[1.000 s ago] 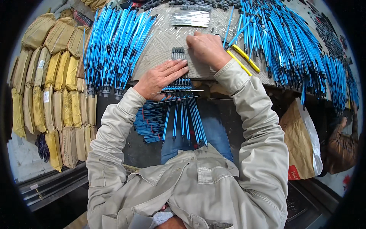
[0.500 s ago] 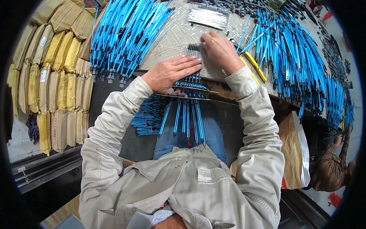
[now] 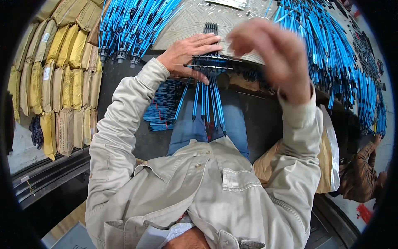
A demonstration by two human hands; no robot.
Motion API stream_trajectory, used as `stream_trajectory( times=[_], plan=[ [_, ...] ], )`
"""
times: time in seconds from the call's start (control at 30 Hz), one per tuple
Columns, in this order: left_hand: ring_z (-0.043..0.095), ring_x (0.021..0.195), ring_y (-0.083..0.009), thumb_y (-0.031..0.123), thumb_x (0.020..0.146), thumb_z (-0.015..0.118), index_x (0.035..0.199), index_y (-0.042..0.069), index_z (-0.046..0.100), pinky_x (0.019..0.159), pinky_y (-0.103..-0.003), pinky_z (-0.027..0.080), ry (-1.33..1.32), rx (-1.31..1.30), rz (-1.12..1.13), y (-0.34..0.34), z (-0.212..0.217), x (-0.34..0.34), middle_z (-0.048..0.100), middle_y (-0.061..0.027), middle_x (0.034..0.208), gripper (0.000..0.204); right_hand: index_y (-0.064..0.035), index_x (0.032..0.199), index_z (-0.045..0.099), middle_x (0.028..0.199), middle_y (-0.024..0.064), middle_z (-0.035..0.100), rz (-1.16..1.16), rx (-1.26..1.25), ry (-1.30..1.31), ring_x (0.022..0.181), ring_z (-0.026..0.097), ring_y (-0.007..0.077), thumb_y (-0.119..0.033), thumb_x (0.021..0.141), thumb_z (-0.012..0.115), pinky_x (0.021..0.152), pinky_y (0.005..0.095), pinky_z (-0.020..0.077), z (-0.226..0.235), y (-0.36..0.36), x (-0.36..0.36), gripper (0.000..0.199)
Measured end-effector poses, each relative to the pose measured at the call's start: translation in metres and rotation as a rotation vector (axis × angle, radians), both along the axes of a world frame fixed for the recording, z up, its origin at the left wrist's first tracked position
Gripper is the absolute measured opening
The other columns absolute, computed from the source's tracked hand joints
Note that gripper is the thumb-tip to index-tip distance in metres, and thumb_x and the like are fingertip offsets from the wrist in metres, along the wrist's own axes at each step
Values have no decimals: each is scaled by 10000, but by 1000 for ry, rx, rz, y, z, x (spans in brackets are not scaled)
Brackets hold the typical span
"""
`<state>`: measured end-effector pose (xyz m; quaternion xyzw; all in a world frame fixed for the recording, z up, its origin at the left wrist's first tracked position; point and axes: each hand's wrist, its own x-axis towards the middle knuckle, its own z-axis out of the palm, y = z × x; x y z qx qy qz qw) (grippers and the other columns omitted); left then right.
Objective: The person assembles umbrella ribs onto a hub by threading wire through the ribs, mounting the rib ends into the plastic hub by hand, and tightening and cutting the wire with pliers.
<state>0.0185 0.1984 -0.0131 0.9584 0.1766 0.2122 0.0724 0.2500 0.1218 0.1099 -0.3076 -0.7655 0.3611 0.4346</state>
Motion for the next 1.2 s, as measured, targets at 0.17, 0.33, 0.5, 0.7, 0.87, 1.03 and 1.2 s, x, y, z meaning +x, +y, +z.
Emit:
stream_trajectory(
  times=[0.17, 0.33, 0.5, 0.7, 0.87, 1.03, 1.2],
  plan=[
    [342, 1290, -287, 511, 649, 683, 1320, 161, 425, 1063, -405, 304, -77, -42, -11, 1, -12, -1, 368, -88, 1398, 799, -80, 951, 587, 739, 52, 575, -235, 707, -844, 635, 596, 170, -342, 864, 556, 577, 289, 469, -8, -44, -44, 278],
    [319, 1304, -283, 431, 643, 692, 1340, 192, 400, 1070, -413, 291, -24, -116, 77, -1, -13, 5, 370, -71, 1403, 793, -117, 1043, 538, 657, 35, 526, -342, 701, -1003, 584, 603, 203, -385, 817, 586, 485, 334, 452, -36, -42, -58, 354],
    [307, 1309, -285, 471, 654, 681, 1345, 182, 392, 1059, -409, 304, -15, -207, 213, -7, -16, 8, 384, -91, 1390, 803, -131, 1024, 554, 668, 40, 523, -392, 659, -1108, 538, 591, 231, -333, 828, 582, 443, 351, 437, -43, -39, -68, 283],
    [369, 1261, -318, 613, 631, 668, 1332, 154, 402, 1019, -392, 343, -6, -125, 218, -11, -12, 13, 386, -175, 1365, 879, -124, 956, 593, 709, 51, 540, -317, 605, -917, 571, 591, 257, -223, 829, 593, 476, 349, 448, -27, -41, -59, 160],
    [421, 1216, -340, 711, 609, 625, 1288, 149, 460, 986, -400, 374, -65, -48, 248, -13, -11, 11, 419, -197, 1334, 897, -104, 932, 609, 755, 61, 563, -339, 598, -674, 618, 590, 269, -118, 805, 612, 537, 346, 463, -18, -27, -52, 128],
    [451, 1186, -350, 699, 634, 610, 1226, 142, 525, 967, -407, 393, -106, -211, 240, -7, -17, 16, 465, -188, 1296, 818, -75, 1000, 608, 830, 61, 585, -368, 792, -710, 715, 606, 237, -109, 800, 624, 621, 312, 480, -15, -18, -44, 204],
    [513, 1116, -313, 550, 724, 644, 1132, 116, 582, 881, -406, 445, -197, -65, 260, -9, -22, 14, 525, -137, 1233, 599, -38, 1107, 570, 917, 72, 583, -608, 675, -114, 809, 592, 190, -201, 782, 674, 712, 296, 473, -64, -29, -16, 378]
  ],
)
